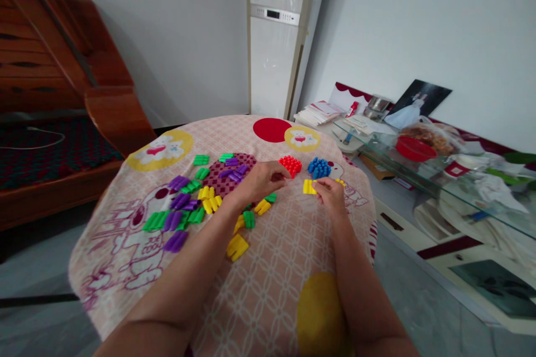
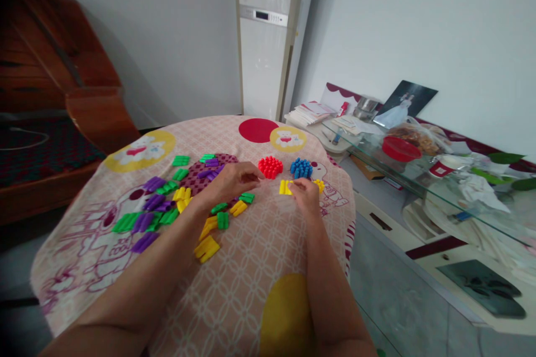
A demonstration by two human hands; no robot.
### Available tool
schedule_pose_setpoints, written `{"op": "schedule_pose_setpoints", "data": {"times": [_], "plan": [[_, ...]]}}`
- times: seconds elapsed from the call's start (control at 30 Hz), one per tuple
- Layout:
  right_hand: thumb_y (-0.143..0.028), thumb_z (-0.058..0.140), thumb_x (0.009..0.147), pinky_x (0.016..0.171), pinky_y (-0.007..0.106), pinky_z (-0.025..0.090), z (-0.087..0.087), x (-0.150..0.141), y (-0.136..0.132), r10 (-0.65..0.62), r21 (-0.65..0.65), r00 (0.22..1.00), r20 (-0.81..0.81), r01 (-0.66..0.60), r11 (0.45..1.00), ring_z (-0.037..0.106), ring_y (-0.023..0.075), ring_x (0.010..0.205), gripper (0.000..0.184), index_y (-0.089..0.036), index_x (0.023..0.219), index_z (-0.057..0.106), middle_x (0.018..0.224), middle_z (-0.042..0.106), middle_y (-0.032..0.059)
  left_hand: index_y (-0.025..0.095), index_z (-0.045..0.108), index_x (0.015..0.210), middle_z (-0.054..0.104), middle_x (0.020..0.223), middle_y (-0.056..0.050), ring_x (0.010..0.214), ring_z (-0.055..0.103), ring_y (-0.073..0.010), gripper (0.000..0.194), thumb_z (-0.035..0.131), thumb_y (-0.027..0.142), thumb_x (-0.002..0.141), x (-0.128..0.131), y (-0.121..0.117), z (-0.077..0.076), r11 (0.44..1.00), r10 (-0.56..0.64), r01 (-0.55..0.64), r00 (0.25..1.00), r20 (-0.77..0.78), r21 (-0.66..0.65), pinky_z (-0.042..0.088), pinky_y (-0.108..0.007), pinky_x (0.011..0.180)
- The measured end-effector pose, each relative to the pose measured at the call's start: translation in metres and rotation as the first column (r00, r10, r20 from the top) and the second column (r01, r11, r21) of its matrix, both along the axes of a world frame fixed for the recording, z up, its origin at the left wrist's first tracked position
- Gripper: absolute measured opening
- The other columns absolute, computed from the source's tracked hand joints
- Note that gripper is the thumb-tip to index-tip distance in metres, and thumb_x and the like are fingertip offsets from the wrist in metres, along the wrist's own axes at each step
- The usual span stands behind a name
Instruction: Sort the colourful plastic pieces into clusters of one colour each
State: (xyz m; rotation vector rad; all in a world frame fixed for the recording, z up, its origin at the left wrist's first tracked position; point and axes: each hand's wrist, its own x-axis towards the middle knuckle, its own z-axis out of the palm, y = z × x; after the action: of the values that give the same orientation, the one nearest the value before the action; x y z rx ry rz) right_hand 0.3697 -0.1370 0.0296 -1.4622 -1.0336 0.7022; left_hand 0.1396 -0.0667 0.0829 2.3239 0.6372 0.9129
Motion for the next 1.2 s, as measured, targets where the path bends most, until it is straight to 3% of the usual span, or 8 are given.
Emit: {"op": "schedule_pose_setpoints", "data": {"times": [0.13, 0.23, 0.43, 0.57, 0.73, 0.93, 1.07, 1.2], "plan": [[-0.048, 0.065, 0.064, 0.05, 0.026, 0.043, -0.008, 0.027, 0.002, -0.302, 0.129, 0.929, 0.215, 0.28, 0.951, 0.056, 0.0155, 0.051, 0.033, -0.017, 0.076, 0.066, 0.056, 0.061, -0.0011, 0.015, 0.073, 0.089, 0.073, 0.086, -0.006, 0.076, 0.068, -0.016, 0.016, 0.064, 0.024, 0.081, -0.019, 0.007, 0.013, 0.992, 0.12, -0.117, 0.99, 0.068, -0.044, 0.054, -0.026, 0.072], [-0.048, 0.062, 0.068, 0.055, 0.028, 0.046, -0.016, 0.046, -0.002, -0.422, 0.162, 0.82, 0.387, 0.39, 0.907, 0.061, 0.0191, 0.058, 0.033, -0.017, 0.074, 0.068, 0.061, 0.066, 0.003, 0.014, 0.074, 0.089, 0.074, 0.085, -0.007, 0.076, 0.068, -0.0174, 0.021, 0.066, 0.031, 0.079, -0.032, 0.012, 0.019, 0.978, 0.198, -0.191, 0.975, 0.099, -0.084, 0.055, -0.027, 0.07], [-0.039, 0.06, 0.072, 0.061, 0.03, 0.045, -0.019, 0.057, -0.009, -0.402, 0.119, 0.645, 0.65, 0.436, 0.892, 0.064, 0.0212, 0.064, 0.025, -0.018, 0.07, 0.072, 0.067, 0.071, 0.0074, 0.014, 0.076, 0.088, 0.076, 0.081, -0.007, 0.073, 0.068, -0.0193, 0.031, 0.07, 0.04, 0.073, -0.065, 0.021, 0.028, 0.913, 0.396, -0.377, 0.912, 0.108, -0.157, 0.054, -0.028, 0.067], [-0.031, 0.059, 0.073, 0.063, 0.03, 0.042, -0.012, 0.053, -0.01, -0.35, 0.076, 0.521, 0.778, 0.474, 0.877, 0.063, 0.0216, 0.067, 0.021, -0.016, 0.073, 0.073, 0.073, 0.073, 0.0108, 0.015, 0.077, 0.09, 0.075, 0.078, -0.005, 0.071, 0.067, -0.0182, 0.032, 0.072, 0.038, 0.068, -0.094, 0.03, 0.028, 0.823, 0.559, -0.541, 0.826, 0.075, -0.172, 0.053, -0.025, 0.065], [-0.027, 0.059, 0.076, 0.062, 0.029, 0.036, -0.013, 0.052, -0.01, -0.303, 0.055, 0.431, 0.85, 0.499, 0.865, 0.058, 0.019, 0.064, 0.018, -0.016, 0.077, 0.073, 0.073, 0.072, 0.0106, 0.017, 0.076, 0.093, 0.075, 0.078, -0.004, 0.071, 0.067, -0.0179, 0.033, 0.071, 0.038, 0.067, -0.124, 0.037, 0.025, 0.723, 0.683, -0.669, 0.73, 0.029, -0.175, 0.053, -0.025, 0.066], [-0.035, 0.058, 0.081, 0.059, 0.029, 0.032, -0.014, 0.05, -0.011, -0.381, 0.151, 0.425, 0.821, 0.483, 0.863, 0.055, 0.0188, 0.061, 0.023, -0.017, 0.079, 0.071, 0.07, 0.069, 0.0085, 0.018, 0.077, 0.092, 0.075, 0.079, -0.004, 0.071, 0.067, -0.0186, 0.031, 0.068, 0.034, 0.068, -0.15, 0.037, 0.024, 0.671, 0.714, -0.734, 0.678, -0.174, -0.106, 0.053, -0.026, 0.068], [-0.044, 0.052, 0.085, 0.06, 0.029, 0.033, -0.012, 0.038, -0.01, -0.466, 0.272, 0.503, 0.728, 0.411, 0.87, 0.055, 0.0189, 0.06, 0.033, -0.017, 0.076, 0.069, 0.066, 0.068, 0.0079, 0.019, 0.079, 0.084, 0.075, 0.074, -0.003, 0.067, 0.065, -0.0184, 0.026, 0.068, 0.027, 0.062, -0.161, 0.041, 0.016, 0.702, 0.592, -0.705, 0.657, -0.467, -0.103, 0.05, -0.025, 0.064], [-0.047, 0.05, 0.085, 0.059, 0.029, 0.034, -0.015, 0.023, -0.006, -0.392, 0.303, 0.582, 0.713, 0.249, 0.92, 0.054, 0.0176, 0.056, 0.037, -0.019, 0.067, 0.065, 0.06, 0.066, 0.0065, 0.021, 0.08, 0.084, 0.076, 0.077, -0.001, 0.072, 0.067, -0.0192, 0.028, 0.07, 0.025, 0.059, -0.165, 0.047, 0.005, 0.757, 0.442, -0.641, 0.642, -0.627, -0.123, 0.047, -0.023, 0.063]]}}
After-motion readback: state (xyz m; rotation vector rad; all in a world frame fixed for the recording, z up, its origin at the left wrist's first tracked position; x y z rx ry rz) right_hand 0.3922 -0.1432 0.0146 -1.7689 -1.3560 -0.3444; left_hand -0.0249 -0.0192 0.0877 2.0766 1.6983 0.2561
